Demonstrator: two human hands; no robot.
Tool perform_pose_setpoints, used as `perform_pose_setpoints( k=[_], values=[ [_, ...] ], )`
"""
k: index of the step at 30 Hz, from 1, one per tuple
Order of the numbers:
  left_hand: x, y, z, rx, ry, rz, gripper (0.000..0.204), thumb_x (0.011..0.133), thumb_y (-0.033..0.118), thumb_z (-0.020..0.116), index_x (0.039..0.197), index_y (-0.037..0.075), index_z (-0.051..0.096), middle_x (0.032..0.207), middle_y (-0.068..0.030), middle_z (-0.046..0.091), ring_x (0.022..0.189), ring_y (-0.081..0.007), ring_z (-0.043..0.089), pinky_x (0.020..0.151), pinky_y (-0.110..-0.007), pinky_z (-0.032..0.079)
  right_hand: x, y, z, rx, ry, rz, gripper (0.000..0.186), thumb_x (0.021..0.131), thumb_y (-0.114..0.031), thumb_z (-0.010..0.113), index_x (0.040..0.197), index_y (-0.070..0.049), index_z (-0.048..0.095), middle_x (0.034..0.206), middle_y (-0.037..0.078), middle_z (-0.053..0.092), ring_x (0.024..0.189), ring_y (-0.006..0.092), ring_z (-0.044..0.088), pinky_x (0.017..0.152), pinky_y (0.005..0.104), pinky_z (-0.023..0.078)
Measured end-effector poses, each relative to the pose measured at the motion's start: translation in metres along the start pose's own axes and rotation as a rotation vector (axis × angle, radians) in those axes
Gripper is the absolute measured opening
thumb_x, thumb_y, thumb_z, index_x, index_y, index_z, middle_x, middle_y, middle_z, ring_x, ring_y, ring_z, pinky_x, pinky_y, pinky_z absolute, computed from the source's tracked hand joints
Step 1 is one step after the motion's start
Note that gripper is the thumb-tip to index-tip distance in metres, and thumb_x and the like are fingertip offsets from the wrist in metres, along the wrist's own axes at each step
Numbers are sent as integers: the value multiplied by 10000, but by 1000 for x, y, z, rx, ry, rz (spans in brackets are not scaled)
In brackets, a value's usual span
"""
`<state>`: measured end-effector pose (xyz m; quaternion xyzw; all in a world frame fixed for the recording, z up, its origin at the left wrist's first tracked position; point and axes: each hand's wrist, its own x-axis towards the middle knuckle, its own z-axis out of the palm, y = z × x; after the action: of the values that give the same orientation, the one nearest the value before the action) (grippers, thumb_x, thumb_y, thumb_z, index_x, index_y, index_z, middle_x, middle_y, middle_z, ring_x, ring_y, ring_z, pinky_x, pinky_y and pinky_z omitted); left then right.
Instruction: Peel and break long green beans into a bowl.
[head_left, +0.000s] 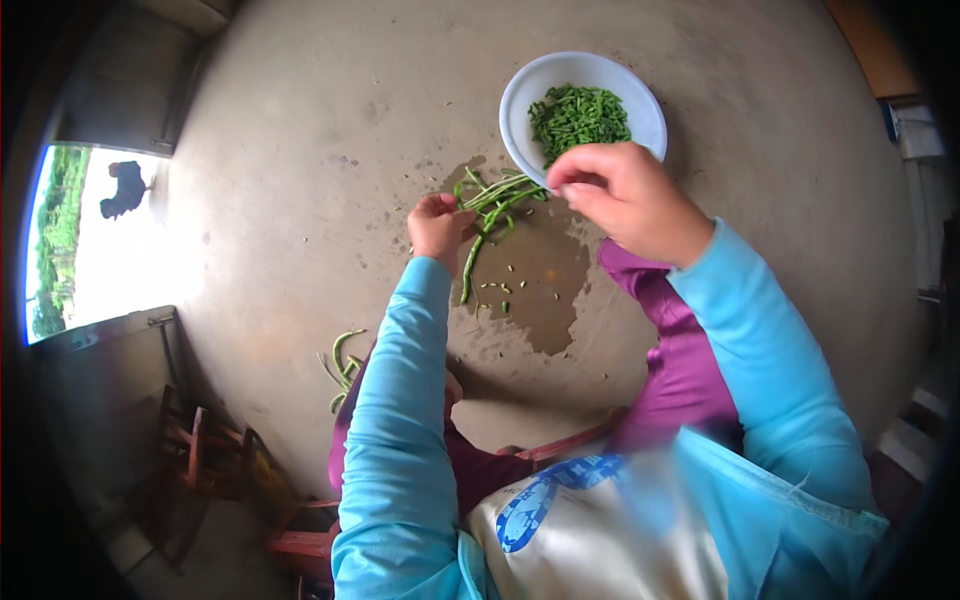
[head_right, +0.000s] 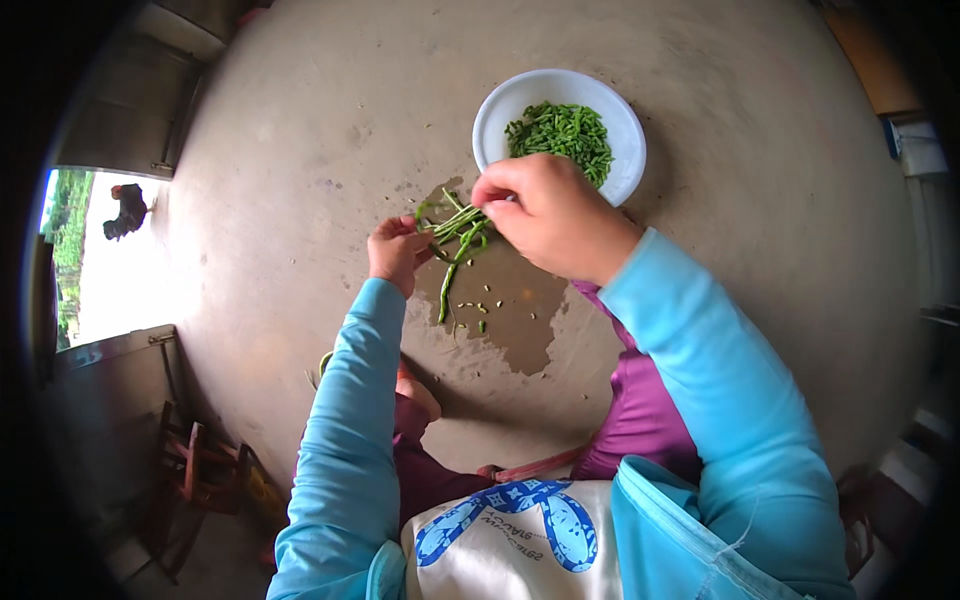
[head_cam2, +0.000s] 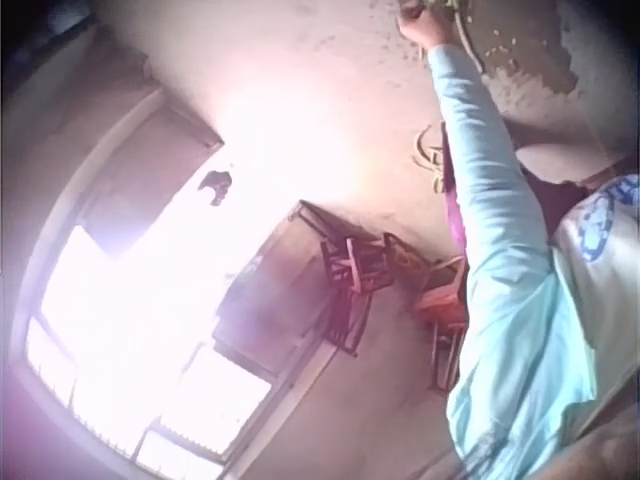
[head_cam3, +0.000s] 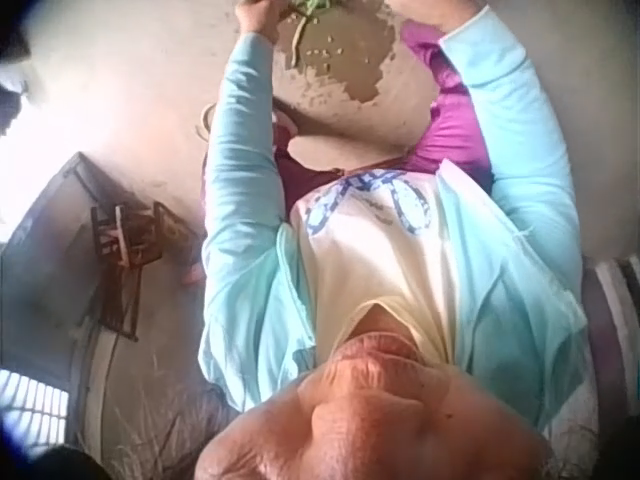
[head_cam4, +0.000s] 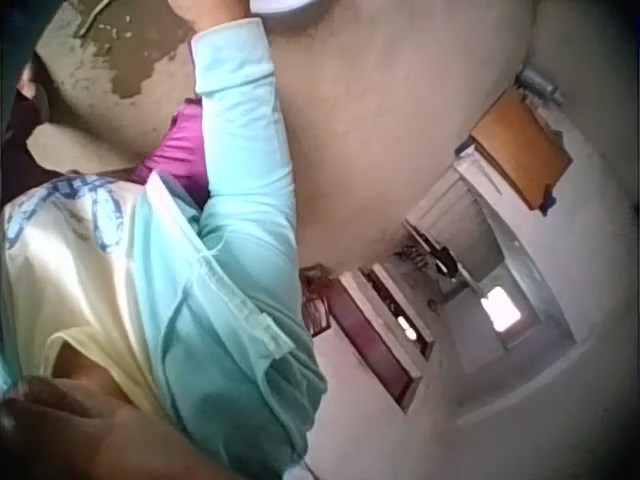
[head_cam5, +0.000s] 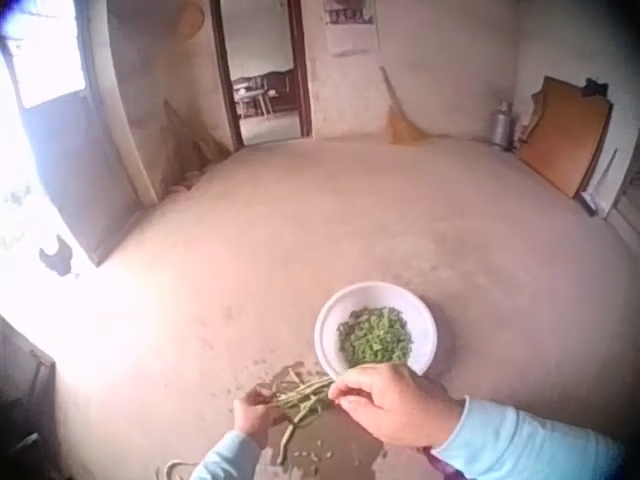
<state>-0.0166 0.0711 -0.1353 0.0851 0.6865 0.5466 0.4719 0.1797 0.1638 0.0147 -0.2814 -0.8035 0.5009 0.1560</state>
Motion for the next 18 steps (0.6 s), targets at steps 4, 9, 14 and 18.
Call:
perform_pose_setpoints(
  k=[4, 9, 14, 18],
  values=[
    [-55, 66, 7, -125, -57, 91, 276, 675, -102, 595, 846, 42, 433, 778, -31, 484, 682, -156, 553, 576, -287, 510, 7, 5, 19, -159, -122, -91, 261, 707, -40, 567, 960, 18, 554, 799, 114, 566, 692, 175, 573, 634, 287, 449],
    [-114, 103, 6, -417, -193, 296, 238, 733, -62, 598, 843, 58, 425, 772, -50, 512, 735, -164, 564, 615, -277, 497, 6, 0, 46, -214, -216, -133, 232, 681, -97, 634, 880, 11, 581, 767, 105, 538, 666, 200, 570, 611, 322, 446],
    [-138, 94, -15, -561, -232, 315, 179, 798, -16, 532, 970, 6, 490, 901, -83, 564, 847, -209, 575, 748, -316, 479, 12, -19, 50, 282, -224, 75, 145, 806, -144, 590, 774, -4, 572, 625, 12, 554, 526, 64, 539, 465, 218, 447],
    [-123, 74, -26, 52, -606, 169, 248, 815, 13, 480, 1060, -16, 505, 998, -84, 575, 915, -175, 555, 813, -303, 438, 19, -29, 40, 666, -217, 151, 201, 828, -214, 576, 803, -16, 559, 653, 19, 570, 513, 56, 548, 438, 183, 460]
  ],
)
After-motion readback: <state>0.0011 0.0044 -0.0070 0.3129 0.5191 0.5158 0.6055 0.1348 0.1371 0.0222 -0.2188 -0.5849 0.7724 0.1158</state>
